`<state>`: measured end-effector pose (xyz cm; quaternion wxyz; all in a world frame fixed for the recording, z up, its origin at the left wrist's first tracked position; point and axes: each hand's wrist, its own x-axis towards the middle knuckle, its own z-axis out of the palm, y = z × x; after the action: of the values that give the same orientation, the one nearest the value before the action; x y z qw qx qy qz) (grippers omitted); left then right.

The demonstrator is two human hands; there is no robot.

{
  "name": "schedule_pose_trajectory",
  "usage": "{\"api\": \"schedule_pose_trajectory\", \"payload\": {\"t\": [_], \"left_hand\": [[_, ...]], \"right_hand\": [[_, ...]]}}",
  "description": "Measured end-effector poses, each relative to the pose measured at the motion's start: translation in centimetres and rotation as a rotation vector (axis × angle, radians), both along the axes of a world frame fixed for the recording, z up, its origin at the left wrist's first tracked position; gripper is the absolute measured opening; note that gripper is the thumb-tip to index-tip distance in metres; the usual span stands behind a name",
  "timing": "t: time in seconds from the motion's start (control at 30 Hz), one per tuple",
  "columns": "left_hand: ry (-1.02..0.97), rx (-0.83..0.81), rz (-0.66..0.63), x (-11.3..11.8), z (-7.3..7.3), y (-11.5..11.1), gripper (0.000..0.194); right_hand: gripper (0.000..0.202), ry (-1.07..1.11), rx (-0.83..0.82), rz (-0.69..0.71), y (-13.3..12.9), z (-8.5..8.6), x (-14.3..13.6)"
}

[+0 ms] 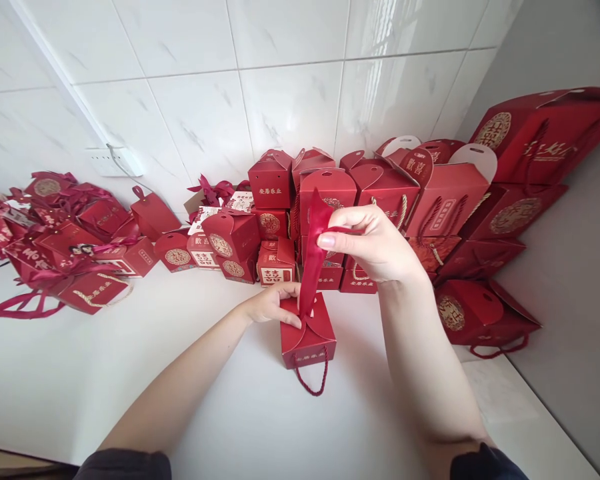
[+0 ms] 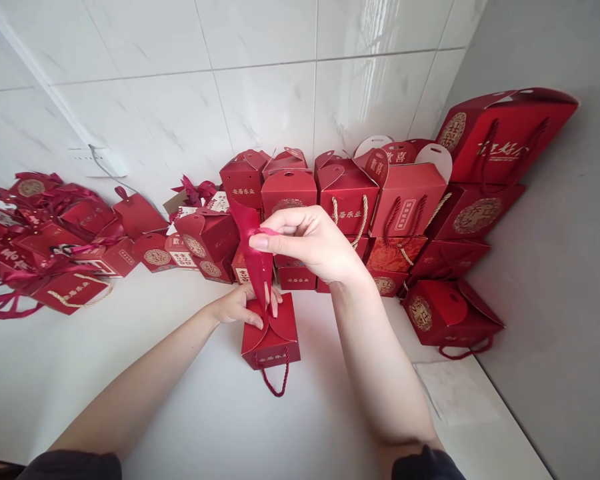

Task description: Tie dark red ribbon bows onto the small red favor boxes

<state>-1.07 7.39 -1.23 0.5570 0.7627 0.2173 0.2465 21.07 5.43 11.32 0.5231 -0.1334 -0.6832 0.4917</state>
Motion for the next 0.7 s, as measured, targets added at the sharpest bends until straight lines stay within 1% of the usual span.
{"api": "schedule_pose_trajectory", "payload": {"t": [0.1,0.2,0.27,0.43,0.53,0.6,0.7], "left_hand": [[0.008,0.034,-0.020,-0.03,0.04,0.03,0.023],[0.008,0.001,0.013,0.10,0.20,-0.15,0.029],[0.009,-0.005,0.011,0.21,0.37,-0.27,0.031],[0.019,0.105,-0.054,0.41,0.79,-0.26,0.018],[0.014,0.129,-0.058,0.45,0.67,-0.18,0.018],[0.000,0.116,-0.022,0.46,0.43,-0.11,0.020],[-0.036,0.091,0.117,0.48,0.07,0.03,0.021]], "right_hand": [[0.010,-0.005,0.008,-0.019,-0.01,0.03,0.01],[0.012,-0.022,0.008,-0.025,-0.07,0.05,-0.08],[0.013,-0.022,0.005,-0.024,-0.11,0.05,-0.10],[0.011,-0.025,-0.005,-0.011,-0.25,0.09,-0.14],[0.014,-0.016,-0.037,-0.045,-0.30,0.14,-0.32],[0.015,0.012,-0.072,-0.082,-0.20,0.11,-0.46],[0.019,0.096,-0.141,-0.163,0.28,-0.14,-0.59]]}}
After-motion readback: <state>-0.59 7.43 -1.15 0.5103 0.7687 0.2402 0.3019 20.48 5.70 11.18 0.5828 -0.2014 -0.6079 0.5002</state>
